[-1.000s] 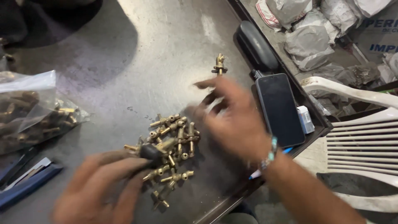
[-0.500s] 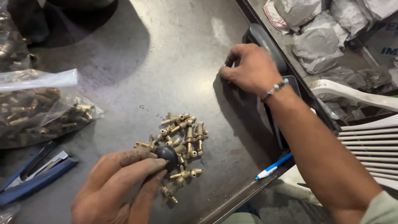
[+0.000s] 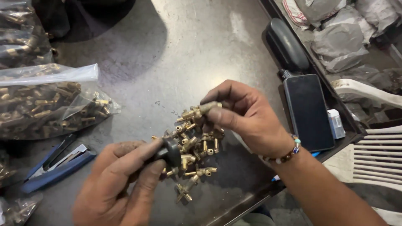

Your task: The recorder is packaging small brass metal fittings into plastic bags, sealing some with a stapler, and labeling the bags with a marker.

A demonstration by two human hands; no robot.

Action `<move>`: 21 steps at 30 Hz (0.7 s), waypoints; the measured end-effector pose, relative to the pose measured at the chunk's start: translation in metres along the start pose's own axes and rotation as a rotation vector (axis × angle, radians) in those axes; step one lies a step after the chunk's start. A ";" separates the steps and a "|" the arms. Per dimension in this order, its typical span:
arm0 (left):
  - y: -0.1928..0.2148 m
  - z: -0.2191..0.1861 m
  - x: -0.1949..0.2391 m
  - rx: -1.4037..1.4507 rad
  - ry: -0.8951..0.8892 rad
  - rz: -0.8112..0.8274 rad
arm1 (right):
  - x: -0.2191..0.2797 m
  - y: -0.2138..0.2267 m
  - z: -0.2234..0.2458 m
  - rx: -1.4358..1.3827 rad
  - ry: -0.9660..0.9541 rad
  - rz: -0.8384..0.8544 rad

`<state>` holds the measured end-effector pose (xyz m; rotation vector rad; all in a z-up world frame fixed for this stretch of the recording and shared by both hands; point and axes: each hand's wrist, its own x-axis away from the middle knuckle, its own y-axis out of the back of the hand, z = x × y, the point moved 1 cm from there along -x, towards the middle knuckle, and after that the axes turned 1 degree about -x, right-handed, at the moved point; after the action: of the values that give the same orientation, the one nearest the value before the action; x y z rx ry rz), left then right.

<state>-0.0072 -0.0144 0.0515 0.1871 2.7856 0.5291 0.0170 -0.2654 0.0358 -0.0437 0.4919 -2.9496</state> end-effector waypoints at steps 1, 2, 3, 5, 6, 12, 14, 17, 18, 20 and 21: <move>0.000 0.000 0.001 0.108 0.047 -0.026 | 0.001 -0.003 -0.001 0.045 -0.019 0.013; -0.001 -0.001 0.001 0.104 0.049 -0.028 | 0.002 -0.002 -0.003 0.042 -0.020 0.016; -0.002 -0.001 0.001 0.116 0.042 -0.068 | 0.004 -0.002 -0.005 0.061 -0.016 0.044; -0.002 -0.005 0.000 0.124 0.036 -0.108 | 0.006 -0.003 -0.007 0.077 -0.012 0.073; -0.002 -0.007 0.000 0.161 0.085 -0.102 | 0.007 -0.005 -0.006 0.048 -0.032 0.078; -0.003 -0.007 -0.001 0.167 0.114 -0.074 | 0.011 -0.014 -0.008 0.052 -0.059 0.148; -0.003 -0.005 0.000 0.177 0.094 -0.055 | 0.011 -0.013 -0.010 0.038 -0.069 0.149; -0.002 -0.006 0.001 0.138 0.053 -0.056 | 0.011 -0.012 -0.012 -0.030 -0.084 0.154; -0.001 -0.007 0.000 0.093 0.057 -0.046 | 0.012 -0.013 -0.011 -0.004 -0.065 0.155; -0.002 -0.008 0.000 0.049 0.060 -0.035 | 0.012 -0.014 -0.011 0.021 -0.047 0.155; -0.002 -0.008 0.001 0.117 0.052 -0.062 | 0.013 -0.014 -0.011 0.045 -0.018 0.143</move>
<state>-0.0109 -0.0188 0.0581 0.1128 2.8642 0.3612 0.0018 -0.2509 0.0300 -0.0288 0.4085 -2.8168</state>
